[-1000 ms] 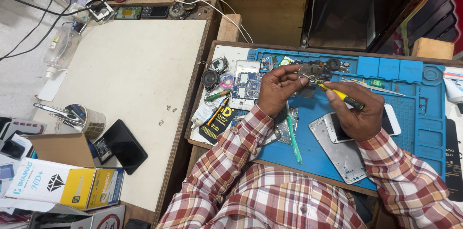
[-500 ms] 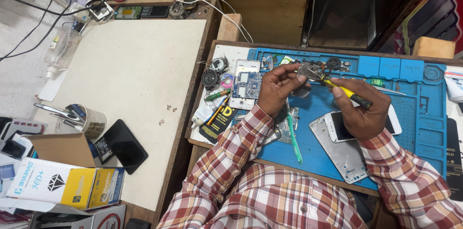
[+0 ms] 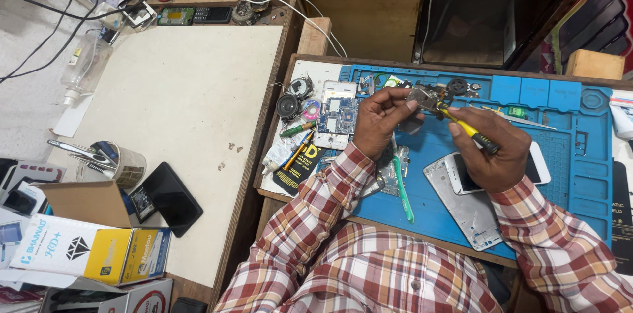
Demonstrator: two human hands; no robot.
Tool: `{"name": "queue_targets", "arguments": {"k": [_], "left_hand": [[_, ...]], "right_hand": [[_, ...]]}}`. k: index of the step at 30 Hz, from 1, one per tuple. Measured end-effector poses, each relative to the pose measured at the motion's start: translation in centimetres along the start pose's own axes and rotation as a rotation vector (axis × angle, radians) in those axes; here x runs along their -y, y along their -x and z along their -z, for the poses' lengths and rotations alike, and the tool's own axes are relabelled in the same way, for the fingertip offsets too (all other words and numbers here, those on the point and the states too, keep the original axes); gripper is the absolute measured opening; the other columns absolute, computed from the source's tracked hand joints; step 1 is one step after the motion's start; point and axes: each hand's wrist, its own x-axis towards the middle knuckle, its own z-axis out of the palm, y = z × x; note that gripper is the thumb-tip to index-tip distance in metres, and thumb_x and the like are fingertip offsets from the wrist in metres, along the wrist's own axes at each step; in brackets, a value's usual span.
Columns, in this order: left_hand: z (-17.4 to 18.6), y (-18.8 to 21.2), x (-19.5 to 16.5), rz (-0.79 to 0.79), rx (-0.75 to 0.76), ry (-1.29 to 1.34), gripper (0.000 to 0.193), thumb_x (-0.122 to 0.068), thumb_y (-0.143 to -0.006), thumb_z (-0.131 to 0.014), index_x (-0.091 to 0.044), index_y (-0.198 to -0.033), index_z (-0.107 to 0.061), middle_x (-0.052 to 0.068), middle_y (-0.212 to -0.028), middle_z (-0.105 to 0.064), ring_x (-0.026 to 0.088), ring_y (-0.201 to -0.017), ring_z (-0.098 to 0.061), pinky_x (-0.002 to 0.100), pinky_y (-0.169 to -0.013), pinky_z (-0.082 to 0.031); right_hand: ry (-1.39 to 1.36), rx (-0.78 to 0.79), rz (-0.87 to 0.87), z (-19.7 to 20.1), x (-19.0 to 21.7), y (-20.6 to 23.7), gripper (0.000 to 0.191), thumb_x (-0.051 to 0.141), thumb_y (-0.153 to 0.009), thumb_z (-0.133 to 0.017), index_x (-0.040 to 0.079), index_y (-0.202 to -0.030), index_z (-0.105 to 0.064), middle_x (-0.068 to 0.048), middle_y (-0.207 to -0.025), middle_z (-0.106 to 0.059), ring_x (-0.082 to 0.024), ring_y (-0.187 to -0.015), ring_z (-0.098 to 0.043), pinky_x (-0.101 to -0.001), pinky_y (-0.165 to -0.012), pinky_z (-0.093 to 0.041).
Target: The person uses a screwdriver to remove screws from a small black electronic component and a circuit board. They manipulate the parts with both hands, turning them over and separating pieces on a cluttered workbench.
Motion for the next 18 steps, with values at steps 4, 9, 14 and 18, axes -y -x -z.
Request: {"name": "queue_targets", "arguments": {"k": [4,9,14,18], "left_hand": [[-0.30,-0.06,0.02,-0.058,0.012,0.019,0.015,-0.004,-0.102,-0.070,0.003,-0.115,-0.064,0.014,-0.104,-0.075,0.020,-0.091,-0.076,0.030,-0.080,-0.064],[-0.36,0.03,-0.25,-0.100,-0.029,0.014,0.014,-0.005,-0.102,-0.070,0.002,-0.113,-0.065,0.013,-0.102,-0.075,0.019,-0.090,-0.076,0.030,-0.080,-0.064],[-0.02,-0.33,-0.34,-0.140,-0.070,0.098,0.012,-0.003,-0.101,-0.070,0.002,-0.111,-0.064,0.012,-0.099,-0.075,0.019,-0.091,-0.076,0.032,-0.083,-0.065],[0.08,-0.36,-0.02,-0.146,-0.080,0.078,0.012,-0.001,-0.104,-0.070,0.003,-0.113,-0.065,0.012,-0.100,-0.074,0.018,-0.092,-0.074,0.030,-0.084,-0.064]], "right_hand": [[0.063,0.039,0.023,0.05,-0.10,0.01,0.024,0.008,-0.098,-0.075,0.005,-0.122,-0.073,-0.016,-0.114,-0.075,-0.024,-0.103,-0.076,-0.0322,-0.088,-0.060],[0.100,0.024,0.046,-0.04,-0.07,0.05,0.025,0.008,-0.097,-0.076,0.006,-0.122,-0.074,-0.017,-0.114,-0.076,-0.025,-0.102,-0.076,-0.0323,-0.088,-0.060],[0.048,-0.009,-0.008,0.31,-0.05,-0.09,0.025,0.006,-0.101,-0.075,0.005,-0.126,-0.072,-0.015,-0.118,-0.075,-0.023,-0.102,-0.076,-0.0293,-0.086,-0.060],[0.107,-0.007,0.061,0.12,0.15,-0.20,0.024,0.006,-0.102,-0.075,0.006,-0.126,-0.072,-0.014,-0.119,-0.075,-0.023,-0.103,-0.075,-0.0306,-0.089,-0.059]]}}
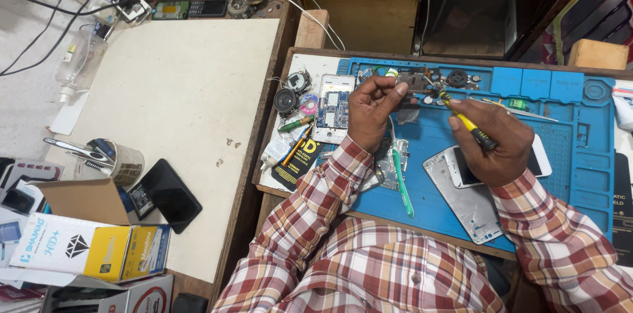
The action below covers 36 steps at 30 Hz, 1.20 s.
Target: The person uses a screwdriver to remove screws from a small black electronic component and a circuit board. They manipulate the parts with both hands, turning them over and separating pieces on a cluttered workbench.
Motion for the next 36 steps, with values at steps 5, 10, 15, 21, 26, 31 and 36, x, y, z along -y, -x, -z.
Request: {"name": "queue_targets", "arguments": {"k": [5,10,15,21,26,31,36], "left_hand": [[0.2,0.2,0.8,0.011,0.019,-0.027,0.012,-0.002,-0.099,-0.069,0.002,-0.110,-0.064,0.011,-0.101,-0.075,0.017,-0.091,-0.075,0.029,-0.083,-0.064],[0.7,-0.2,1.1,-0.106,-0.049,-0.043,0.012,-0.003,-0.105,-0.073,0.002,-0.113,-0.066,0.007,-0.097,-0.070,0.011,-0.086,-0.068,0.024,-0.079,-0.057],[1.3,-1.6,-0.3,-0.089,-0.320,0.058,0.020,-0.011,-0.097,-0.069,-0.004,-0.114,-0.062,0.005,-0.087,-0.073,0.010,-0.077,-0.071,0.023,-0.067,-0.058],[1.0,-1.6,-1.0,-0.072,-0.278,-0.026,0.021,-0.017,-0.100,-0.073,-0.002,-0.113,-0.065,-0.001,-0.072,-0.064,0.005,-0.060,-0.058,0.022,-0.053,-0.052],[1.4,-1.5,-1.1,-0.065,-0.196,-0.077,0.011,-0.011,-0.097,-0.074,-0.003,-0.102,-0.069,-0.003,-0.075,-0.067,0.002,-0.065,-0.055,0.017,-0.061,-0.043],[3.0,-1.7,-2.9,0.117,0.106,-0.395,0.011,-0.008,-0.092,-0.081,-0.003,-0.091,-0.071,-0.011,-0.065,-0.050,0.000,-0.057,-0.037,0.019,-0.053,-0.027],[5.0,-2.0,-5.4,0.257,0.307,-0.703,0.010,-0.011,-0.092,-0.083,-0.003,-0.096,-0.078,-0.011,-0.066,-0.049,-0.001,-0.060,-0.039,0.017,-0.054,-0.031]], "right_hand": [[0.078,0.052,0.033,-0.1,0.2,0.2,0.024,0.008,-0.097,-0.078,0.007,-0.121,-0.074,-0.014,-0.114,-0.076,-0.023,-0.102,-0.075,-0.0305,-0.083,-0.058],[0.001,-0.006,0.017,0.0,-1.2,0.4,0.018,0.006,-0.106,-0.072,0.004,-0.124,-0.072,-0.015,-0.116,-0.076,-0.022,-0.101,-0.076,-0.0296,-0.086,-0.061],[-0.078,-0.044,-0.094,0.3,-2.5,0.9,0.010,0.002,-0.117,-0.066,-0.001,-0.127,-0.069,-0.016,-0.110,-0.077,-0.022,-0.104,-0.078,-0.0269,-0.084,-0.063],[-0.018,-0.061,-0.047,0.0,-2.1,0.0,0.007,-0.001,-0.118,-0.066,-0.002,-0.124,-0.068,-0.017,-0.112,-0.076,-0.022,-0.105,-0.077,-0.0282,-0.088,-0.063],[0.011,-0.097,-0.018,0.2,-1.3,-1.1,0.010,-0.004,-0.111,-0.064,-0.003,-0.121,-0.067,-0.019,-0.109,-0.074,-0.026,-0.103,-0.076,-0.0312,-0.085,-0.061],[0.014,-0.097,0.004,0.5,-1.8,-1.0,0.011,-0.005,-0.113,-0.062,-0.004,-0.123,-0.065,-0.020,-0.107,-0.074,-0.026,-0.102,-0.076,-0.0313,-0.083,-0.063],[-0.029,-0.112,0.058,0.8,-3.2,-0.4,0.019,-0.005,-0.118,-0.050,-0.005,-0.133,-0.062,-0.021,-0.102,-0.073,-0.029,-0.101,-0.077,-0.0305,-0.080,-0.066]]}}
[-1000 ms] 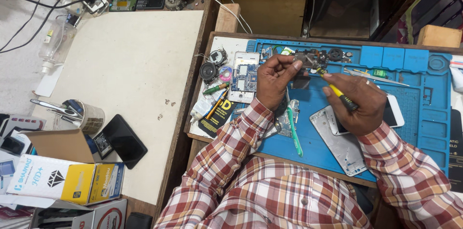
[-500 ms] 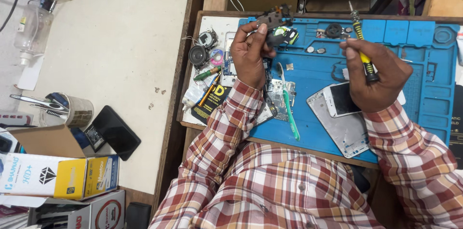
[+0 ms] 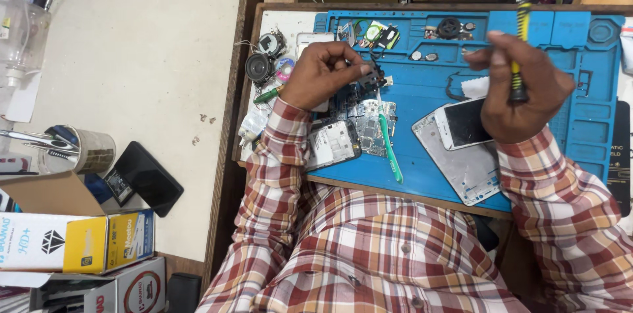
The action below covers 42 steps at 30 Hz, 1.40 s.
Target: The person uses a screwdriver to remove screws from a small black electronic component and a circuit board. They manipulate the parts with both hands, turning them over and separating pieces on a cluttered workbench.
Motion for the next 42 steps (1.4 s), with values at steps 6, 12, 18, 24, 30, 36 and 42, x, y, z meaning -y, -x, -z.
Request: {"name": "queue_targets", "arguments": {"k": [6,12,18,24,30,36,42], "left_hand": [[0.4,0.6,-0.8,0.183,0.112,0.060,0.022,-0.019,-0.096,-0.073,-0.005,-0.113,-0.075,0.002,-0.085,-0.078,0.005,-0.065,-0.066,0.019,-0.054,-0.052],[0.9,-0.7,-0.6,0.045,0.144,-0.315,0.032,-0.019,-0.093,-0.076,-0.009,-0.123,-0.070,0.006,-0.095,-0.081,0.012,-0.074,-0.073,0.027,-0.067,-0.061],[5.0,-1.9,-0.1,-0.024,-0.192,-0.884,0.024,-0.025,-0.092,-0.076,-0.012,-0.113,-0.078,0.005,-0.102,-0.081,0.020,-0.083,-0.075,0.040,-0.075,-0.060],[3.0,-3.6,0.8,-0.089,-0.053,-1.042,0.040,-0.036,-0.084,-0.085,-0.009,-0.111,-0.077,0.013,-0.103,-0.072,0.031,-0.098,-0.066,0.048,-0.085,-0.052],[3.5,-4.9,1.4,-0.066,-0.060,-1.041,0.046,-0.040,-0.079,-0.091,-0.007,-0.108,-0.077,0.017,-0.107,-0.068,0.033,-0.104,-0.064,0.048,-0.094,-0.053],[4.3,-4.4,1.4,-0.024,0.059,-0.957,0.041,-0.030,-0.073,-0.092,-0.014,-0.109,-0.081,0.014,-0.111,-0.065,0.033,-0.109,-0.062,0.046,-0.099,-0.050],[5.0,-4.3,1.9,-0.058,0.056,-0.878,0.044,-0.028,-0.072,-0.094,-0.012,-0.109,-0.077,0.012,-0.119,-0.066,0.031,-0.110,-0.063,0.044,-0.099,-0.051]], "right_hand": [[0.089,-0.005,0.004,0.9,-0.8,0.3,0.017,-0.004,-0.121,-0.049,-0.006,-0.133,-0.059,-0.021,-0.096,-0.073,-0.027,-0.095,-0.078,-0.0314,-0.082,-0.064],[0.088,0.025,0.043,0.8,-1.2,0.4,0.015,-0.004,-0.122,-0.049,-0.007,-0.133,-0.060,-0.020,-0.096,-0.073,-0.027,-0.095,-0.078,-0.0315,-0.083,-0.065],[0.107,0.048,0.094,0.8,-1.2,0.3,0.014,-0.008,-0.120,-0.050,-0.009,-0.130,-0.060,-0.023,-0.097,-0.072,-0.029,-0.094,-0.078,-0.0308,-0.078,-0.064],[0.105,0.071,0.110,0.6,-0.8,0.1,0.014,-0.010,-0.120,-0.050,-0.010,-0.130,-0.059,-0.024,-0.098,-0.072,-0.029,-0.095,-0.078,-0.0311,-0.078,-0.063],[0.099,0.082,0.103,0.4,-0.4,0.0,0.012,-0.009,-0.120,-0.052,-0.011,-0.128,-0.060,-0.024,-0.096,-0.072,-0.029,-0.095,-0.078,-0.0312,-0.080,-0.064],[0.091,0.084,0.082,0.6,-0.5,0.0,0.012,-0.009,-0.120,-0.052,-0.010,-0.128,-0.061,-0.023,-0.095,-0.072,-0.029,-0.095,-0.078,-0.0316,-0.080,-0.064],[0.076,0.100,0.116,0.5,-0.8,0.0,0.015,-0.010,-0.118,-0.050,-0.011,-0.129,-0.060,-0.023,-0.096,-0.072,-0.029,-0.096,-0.077,-0.0313,-0.081,-0.064]]}}
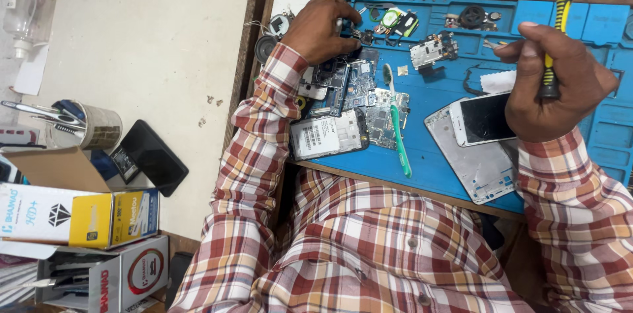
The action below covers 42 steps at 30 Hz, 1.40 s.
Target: The person uses a screwdriver to remove screws from a small black electronic component and a circuit board. They manipulate the parts with both hands, turning them over and separating pieces on a cluttered workbench.
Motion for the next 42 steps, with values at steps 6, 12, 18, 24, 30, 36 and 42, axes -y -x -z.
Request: {"name": "queue_targets", "arguments": {"k": [6,12,18,24,30,36,42], "left_hand": [[-0.6,0.5,-0.7,-0.009,-0.064,-0.088,0.026,-0.029,-0.078,-0.090,-0.016,-0.099,-0.082,0.010,-0.118,-0.068,0.029,-0.109,-0.061,0.046,-0.096,-0.051],[0.2,1.3,-4.2,0.035,-0.131,0.533,0.010,-0.021,-0.095,-0.079,-0.012,-0.095,-0.076,0.001,-0.091,-0.078,0.011,-0.074,-0.068,0.028,-0.067,-0.057],[-3.0,3.2,-9.3,-0.042,0.014,1.204,0.013,-0.016,-0.097,-0.075,-0.004,-0.102,-0.073,0.004,-0.088,-0.077,0.008,-0.079,-0.074,0.022,-0.065,-0.060],[-5.5,3.8,-10.6,-0.059,-0.016,1.312,0.015,-0.012,-0.103,-0.074,0.000,-0.110,-0.076,0.007,-0.095,-0.076,0.010,-0.085,-0.071,0.024,-0.074,-0.061],[-6.5,4.2,-9.4,-0.134,-0.040,1.436,0.017,-0.008,-0.103,-0.072,0.001,-0.117,-0.074,0.011,-0.107,-0.078,0.017,-0.098,-0.076,0.029,-0.090,-0.065],[-8.1,4.3,-8.2,-0.094,-0.097,1.505,0.025,0.002,-0.095,-0.076,0.004,-0.119,-0.070,0.016,-0.108,-0.077,0.021,-0.100,-0.077,0.032,-0.091,-0.066],[-8.7,4.5,-8.2,-0.082,-0.173,1.523,0.021,0.004,-0.095,-0.074,0.005,-0.116,-0.069,0.017,-0.108,-0.077,0.022,-0.097,-0.077,0.034,-0.089,-0.066]], "right_hand": [[-0.006,-0.003,-0.018,0.0,0.5,-0.1,0.014,-0.009,-0.119,-0.051,-0.011,-0.129,-0.061,-0.024,-0.098,-0.072,-0.029,-0.098,-0.077,-0.0317,-0.082,-0.065],[0.006,0.023,-0.128,-0.5,1.2,-0.4,0.014,-0.005,-0.113,-0.059,-0.008,-0.125,-0.064,-0.022,-0.098,-0.073,-0.031,-0.093,-0.077,-0.0365,-0.077,-0.063],[-0.310,0.188,-0.302,-1.8,1.4,0.5,0.025,0.012,-0.110,-0.073,-0.003,-0.129,-0.064,-0.016,-0.107,-0.075,-0.018,-0.101,-0.075,-0.0275,-0.088,-0.060],[-0.355,0.204,-0.476,-2.1,0.1,1.6,0.020,0.012,-0.107,-0.077,-0.003,-0.118,-0.069,-0.014,-0.103,-0.075,-0.017,-0.093,-0.074,-0.0254,-0.081,-0.059],[-0.558,0.226,-0.564,-3.0,-0.1,1.2,0.016,0.009,-0.104,-0.071,-0.002,-0.116,-0.069,-0.014,-0.107,-0.074,-0.018,-0.093,-0.077,-0.0274,-0.077,-0.063],[-0.519,0.266,-0.597,-3.2,0.2,1.3,0.017,0.006,-0.102,-0.071,-0.003,-0.117,-0.069,-0.014,-0.103,-0.073,-0.018,-0.090,-0.075,-0.0271,-0.077,-0.061],[-0.384,0.287,-0.492,-2.8,1.1,0.6,0.029,0.009,-0.096,-0.075,0.001,-0.124,-0.068,-0.012,-0.107,-0.073,-0.018,-0.097,-0.073,-0.0290,-0.084,-0.059]]}}
